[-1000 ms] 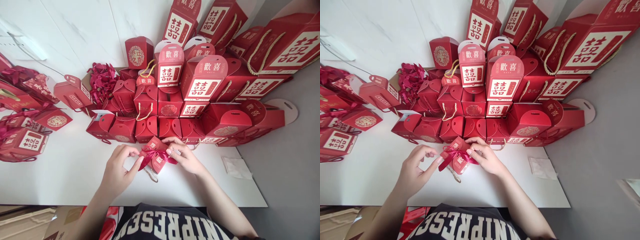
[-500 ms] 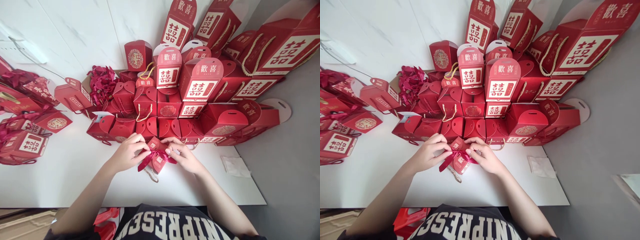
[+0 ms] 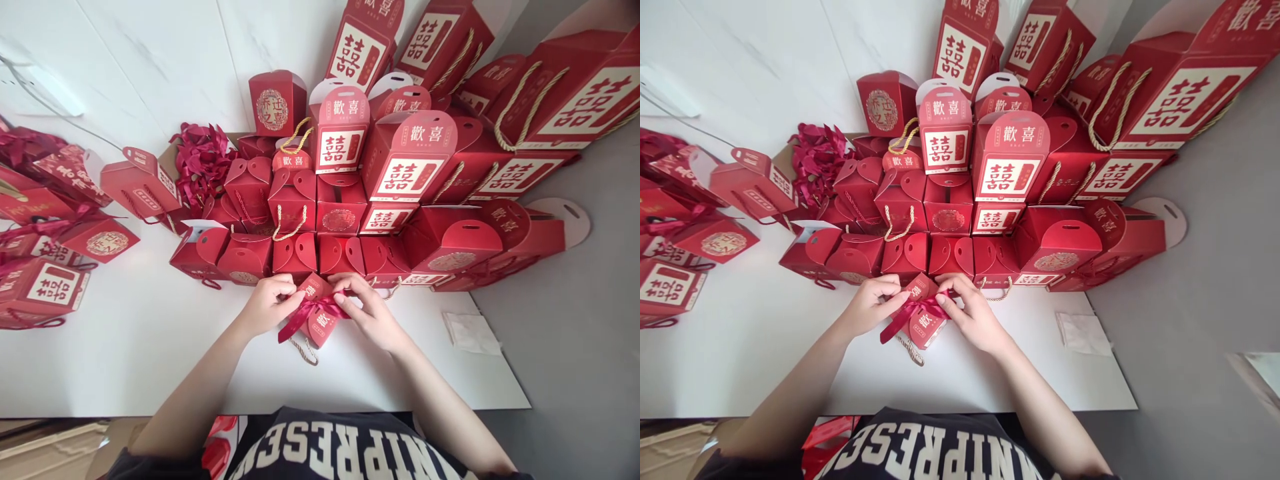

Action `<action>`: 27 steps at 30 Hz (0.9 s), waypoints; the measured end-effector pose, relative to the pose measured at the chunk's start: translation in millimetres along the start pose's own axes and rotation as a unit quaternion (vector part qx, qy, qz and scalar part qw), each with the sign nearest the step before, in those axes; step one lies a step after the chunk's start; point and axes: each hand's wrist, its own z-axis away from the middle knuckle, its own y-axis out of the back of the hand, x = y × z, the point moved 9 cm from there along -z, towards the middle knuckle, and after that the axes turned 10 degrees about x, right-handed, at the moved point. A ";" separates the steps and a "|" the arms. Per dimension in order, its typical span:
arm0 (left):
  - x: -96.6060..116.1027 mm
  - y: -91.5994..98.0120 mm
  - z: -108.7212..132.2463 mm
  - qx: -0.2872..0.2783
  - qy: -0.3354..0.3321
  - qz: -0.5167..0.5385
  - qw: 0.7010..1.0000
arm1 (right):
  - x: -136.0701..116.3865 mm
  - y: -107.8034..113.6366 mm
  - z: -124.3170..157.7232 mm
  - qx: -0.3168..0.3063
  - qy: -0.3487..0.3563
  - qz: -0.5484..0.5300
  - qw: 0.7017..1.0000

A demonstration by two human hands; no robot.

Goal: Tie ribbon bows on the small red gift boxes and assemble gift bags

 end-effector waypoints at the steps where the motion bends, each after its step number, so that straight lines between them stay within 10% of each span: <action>1: 0.5 -0.8 0.0 0.000 0.000 0.010 1.000 | 2.5 4.0 3.5 0.012 -0.015 0.011 1.000; 8: 3.3 -1.5 1.0 0.027 -0.015 0.039 0.999 | 21.0 20.6 28.2 0.015 -0.100 0.114 0.988; 27: 5.9 -4.8 2.5 0.040 -0.012 -0.011 0.999 | 55.6 18.7 64.6 0.001 -0.237 -0.059 0.970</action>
